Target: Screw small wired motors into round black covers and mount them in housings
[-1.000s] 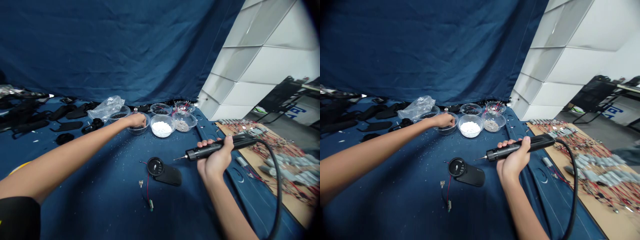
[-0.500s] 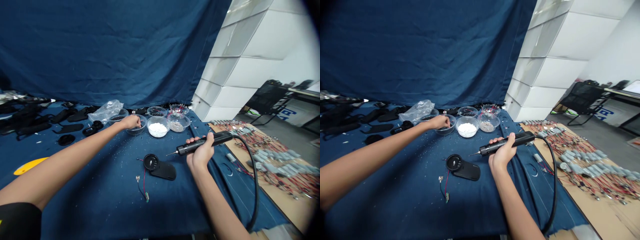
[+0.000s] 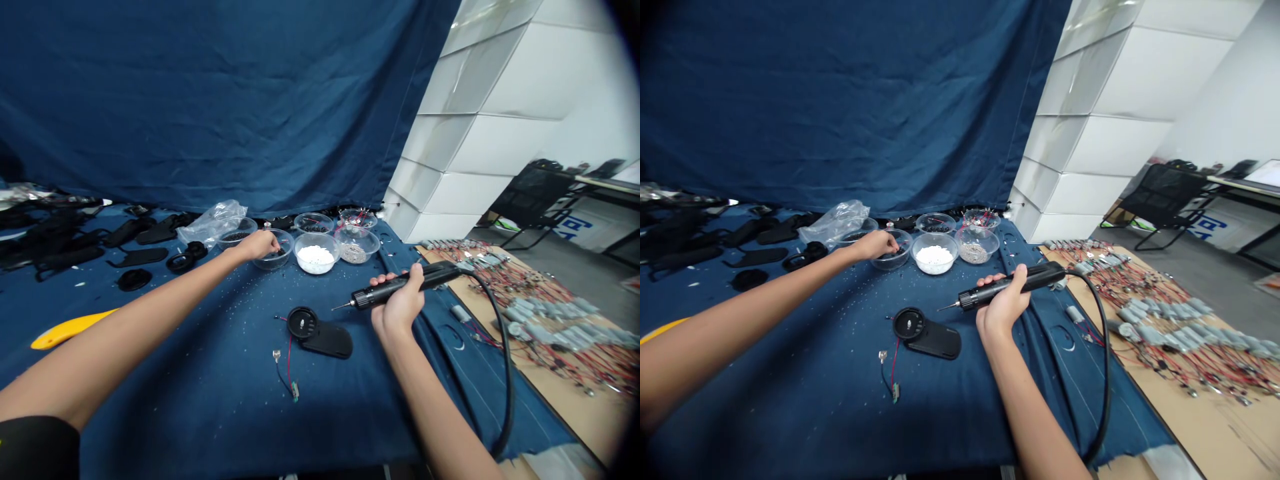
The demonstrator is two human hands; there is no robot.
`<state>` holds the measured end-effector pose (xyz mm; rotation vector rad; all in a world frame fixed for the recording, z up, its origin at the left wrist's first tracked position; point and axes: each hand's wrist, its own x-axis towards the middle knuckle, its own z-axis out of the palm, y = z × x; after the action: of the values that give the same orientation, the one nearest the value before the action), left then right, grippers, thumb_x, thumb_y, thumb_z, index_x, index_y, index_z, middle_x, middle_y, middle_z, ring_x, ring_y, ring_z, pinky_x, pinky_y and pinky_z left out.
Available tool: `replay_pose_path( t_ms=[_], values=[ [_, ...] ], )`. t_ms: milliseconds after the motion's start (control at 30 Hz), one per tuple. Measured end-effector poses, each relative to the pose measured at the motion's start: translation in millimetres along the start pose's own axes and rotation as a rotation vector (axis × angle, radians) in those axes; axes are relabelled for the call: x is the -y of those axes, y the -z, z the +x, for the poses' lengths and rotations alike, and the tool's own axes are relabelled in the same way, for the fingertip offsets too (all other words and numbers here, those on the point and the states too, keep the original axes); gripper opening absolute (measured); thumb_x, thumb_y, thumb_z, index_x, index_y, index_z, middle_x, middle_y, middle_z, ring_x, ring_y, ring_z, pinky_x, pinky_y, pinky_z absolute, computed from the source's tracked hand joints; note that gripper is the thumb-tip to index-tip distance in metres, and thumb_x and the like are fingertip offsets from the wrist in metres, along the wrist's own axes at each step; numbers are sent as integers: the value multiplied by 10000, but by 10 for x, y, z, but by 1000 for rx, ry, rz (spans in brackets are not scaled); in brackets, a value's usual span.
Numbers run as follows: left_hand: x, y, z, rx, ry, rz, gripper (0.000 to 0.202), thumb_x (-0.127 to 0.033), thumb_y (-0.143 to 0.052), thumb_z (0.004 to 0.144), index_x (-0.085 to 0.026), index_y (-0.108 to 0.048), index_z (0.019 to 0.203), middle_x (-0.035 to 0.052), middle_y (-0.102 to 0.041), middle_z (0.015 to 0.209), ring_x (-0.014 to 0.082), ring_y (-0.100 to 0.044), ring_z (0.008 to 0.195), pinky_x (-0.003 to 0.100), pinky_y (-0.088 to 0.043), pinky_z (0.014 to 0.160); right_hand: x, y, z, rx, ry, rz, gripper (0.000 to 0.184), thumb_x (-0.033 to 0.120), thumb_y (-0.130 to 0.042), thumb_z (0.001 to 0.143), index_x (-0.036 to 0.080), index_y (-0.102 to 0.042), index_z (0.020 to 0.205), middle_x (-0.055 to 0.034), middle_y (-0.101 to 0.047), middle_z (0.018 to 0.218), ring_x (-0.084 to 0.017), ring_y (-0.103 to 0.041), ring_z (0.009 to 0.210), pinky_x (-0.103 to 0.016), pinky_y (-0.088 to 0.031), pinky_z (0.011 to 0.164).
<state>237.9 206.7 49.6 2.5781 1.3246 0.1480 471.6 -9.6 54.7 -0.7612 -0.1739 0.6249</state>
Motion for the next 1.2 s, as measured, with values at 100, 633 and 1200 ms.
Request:
replay_pose_path(
  t_ms=[100,633,1200],
  values=[
    [7,-3,-23,-14,11,-19,227,-294,-582,799,-171,-758,875,57,-734,950,184,-652,838,210,-408,678,-5,-5,0,-2,-4,0,368,509,-605,782,219,-385,835,84,-460,554,-96,-502,468,-235,-481,448],
    [-648,78,-752,-379,-23,-412,248,-383,-584,856,-149,-616,928,33,-676,880,121,-590,768,212,-428,677,-18,-1,-9,-18,-142,49,353,482,-598,800,206,-377,809,74,-439,583,-78,-476,497,-204,-469,463],
    [-1405,-482,-1687,-432,-149,-864,113,-298,-577,906,-216,-648,875,-41,-709,905,102,-665,869,199,-492,804,-133,-85,-182,-88,-392,125,300,400,-536,871,184,-376,737,59,-407,596,-59,-431,509,-173,-452,469]
  ],
)
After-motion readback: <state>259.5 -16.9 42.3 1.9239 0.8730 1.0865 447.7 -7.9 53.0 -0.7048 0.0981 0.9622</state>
